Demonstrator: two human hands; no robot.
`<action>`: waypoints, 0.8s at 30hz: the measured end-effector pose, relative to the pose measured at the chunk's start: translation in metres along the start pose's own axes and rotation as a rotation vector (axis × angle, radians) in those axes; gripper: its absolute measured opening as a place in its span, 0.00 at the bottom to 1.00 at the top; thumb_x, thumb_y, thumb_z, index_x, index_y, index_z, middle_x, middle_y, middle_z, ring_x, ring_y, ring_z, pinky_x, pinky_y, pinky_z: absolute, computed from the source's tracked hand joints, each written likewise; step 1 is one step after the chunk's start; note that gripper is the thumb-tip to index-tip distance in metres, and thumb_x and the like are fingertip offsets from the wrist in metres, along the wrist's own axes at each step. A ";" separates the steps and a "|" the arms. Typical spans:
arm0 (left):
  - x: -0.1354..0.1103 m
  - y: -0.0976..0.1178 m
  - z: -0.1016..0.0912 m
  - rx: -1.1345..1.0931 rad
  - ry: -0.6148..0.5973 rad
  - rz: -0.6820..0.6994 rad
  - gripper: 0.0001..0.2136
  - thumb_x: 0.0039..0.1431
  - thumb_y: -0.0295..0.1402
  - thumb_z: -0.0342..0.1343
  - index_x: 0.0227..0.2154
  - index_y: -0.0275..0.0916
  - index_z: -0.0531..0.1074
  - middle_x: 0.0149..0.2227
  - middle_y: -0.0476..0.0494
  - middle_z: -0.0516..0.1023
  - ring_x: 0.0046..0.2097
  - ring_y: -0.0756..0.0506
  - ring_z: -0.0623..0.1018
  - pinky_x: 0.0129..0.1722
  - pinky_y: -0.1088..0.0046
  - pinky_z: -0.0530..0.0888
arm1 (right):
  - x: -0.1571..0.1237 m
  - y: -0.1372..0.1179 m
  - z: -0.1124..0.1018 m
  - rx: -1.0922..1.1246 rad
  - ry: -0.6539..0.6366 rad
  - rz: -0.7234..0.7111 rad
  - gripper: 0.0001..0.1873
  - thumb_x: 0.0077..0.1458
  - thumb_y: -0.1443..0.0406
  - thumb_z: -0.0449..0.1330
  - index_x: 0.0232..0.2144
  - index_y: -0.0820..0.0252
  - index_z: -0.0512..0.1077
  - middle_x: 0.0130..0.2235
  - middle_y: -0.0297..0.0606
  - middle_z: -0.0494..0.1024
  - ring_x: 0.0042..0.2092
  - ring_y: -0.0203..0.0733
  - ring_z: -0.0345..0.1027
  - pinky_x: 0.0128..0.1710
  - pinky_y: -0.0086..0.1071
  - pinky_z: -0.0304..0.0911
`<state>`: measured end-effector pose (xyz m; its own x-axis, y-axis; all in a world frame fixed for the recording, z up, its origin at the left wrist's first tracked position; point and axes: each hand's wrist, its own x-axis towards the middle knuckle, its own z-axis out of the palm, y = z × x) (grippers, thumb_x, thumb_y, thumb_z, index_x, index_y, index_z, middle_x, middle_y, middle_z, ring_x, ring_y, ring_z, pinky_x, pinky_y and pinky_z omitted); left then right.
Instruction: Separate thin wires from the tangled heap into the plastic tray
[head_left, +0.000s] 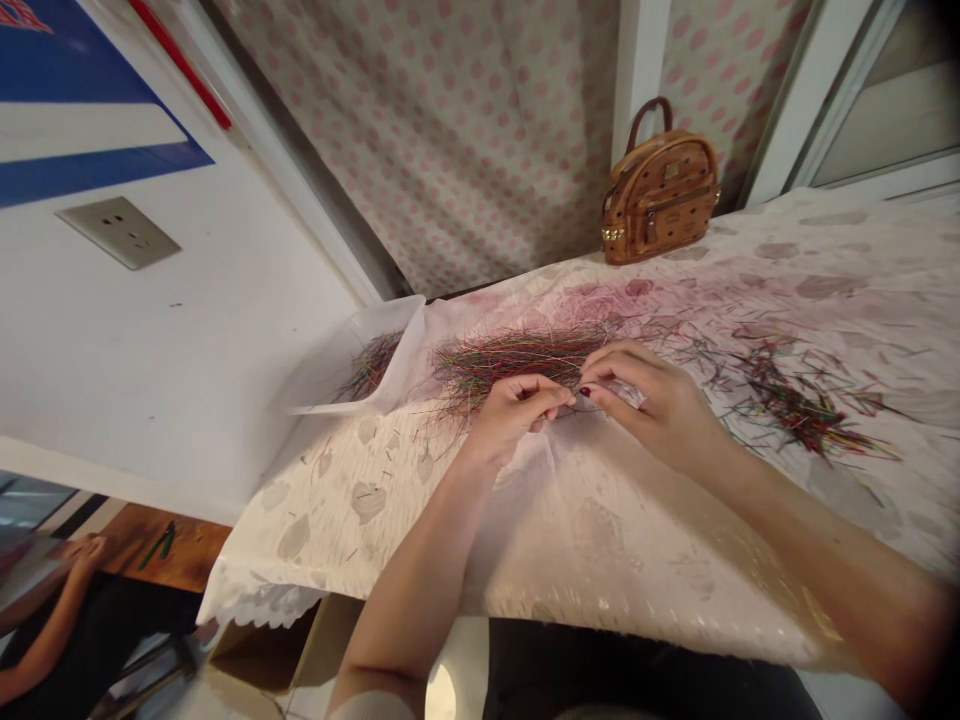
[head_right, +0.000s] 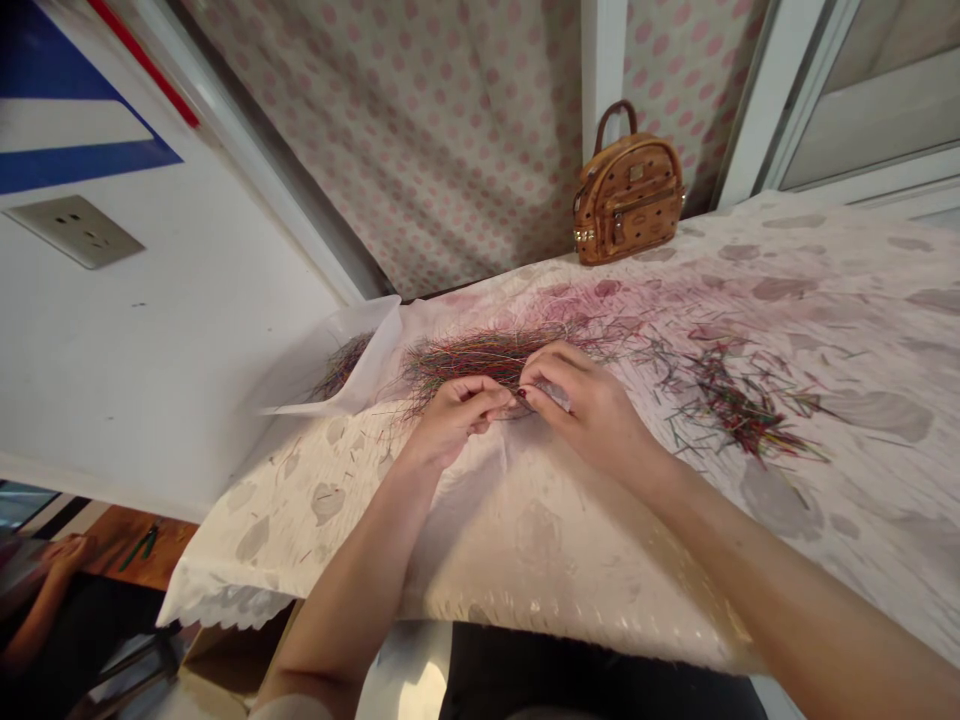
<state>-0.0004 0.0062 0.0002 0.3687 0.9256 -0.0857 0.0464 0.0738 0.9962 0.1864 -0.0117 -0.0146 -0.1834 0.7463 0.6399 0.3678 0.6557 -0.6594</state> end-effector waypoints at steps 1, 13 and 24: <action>0.000 0.000 -0.001 -0.002 -0.017 -0.011 0.11 0.48 0.40 0.64 0.24 0.36 0.75 0.20 0.52 0.65 0.23 0.56 0.59 0.21 0.77 0.52 | 0.000 0.001 0.000 0.010 -0.006 -0.006 0.04 0.59 0.62 0.57 0.32 0.51 0.71 0.40 0.41 0.76 0.45 0.51 0.70 0.45 0.44 0.63; -0.003 0.000 0.000 0.202 -0.053 0.154 0.08 0.52 0.37 0.61 0.27 0.36 0.77 0.24 0.49 0.71 0.26 0.54 0.64 0.26 0.75 0.59 | -0.001 -0.004 0.002 0.055 -0.037 0.165 0.04 0.57 0.64 0.57 0.30 0.53 0.70 0.31 0.35 0.75 0.34 0.43 0.69 0.36 0.37 0.62; -0.002 -0.001 -0.002 0.096 -0.037 0.091 0.10 0.53 0.39 0.62 0.28 0.35 0.77 0.22 0.51 0.68 0.24 0.56 0.60 0.23 0.77 0.54 | -0.002 0.004 0.010 0.237 0.005 0.297 0.08 0.56 0.61 0.59 0.39 0.54 0.69 0.34 0.36 0.77 0.36 0.43 0.73 0.38 0.38 0.67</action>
<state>-0.0031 0.0049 -0.0002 0.4093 0.9124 0.0025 0.0991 -0.0472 0.9940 0.1796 -0.0095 -0.0230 -0.0958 0.9078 0.4083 0.1833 0.4193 -0.8892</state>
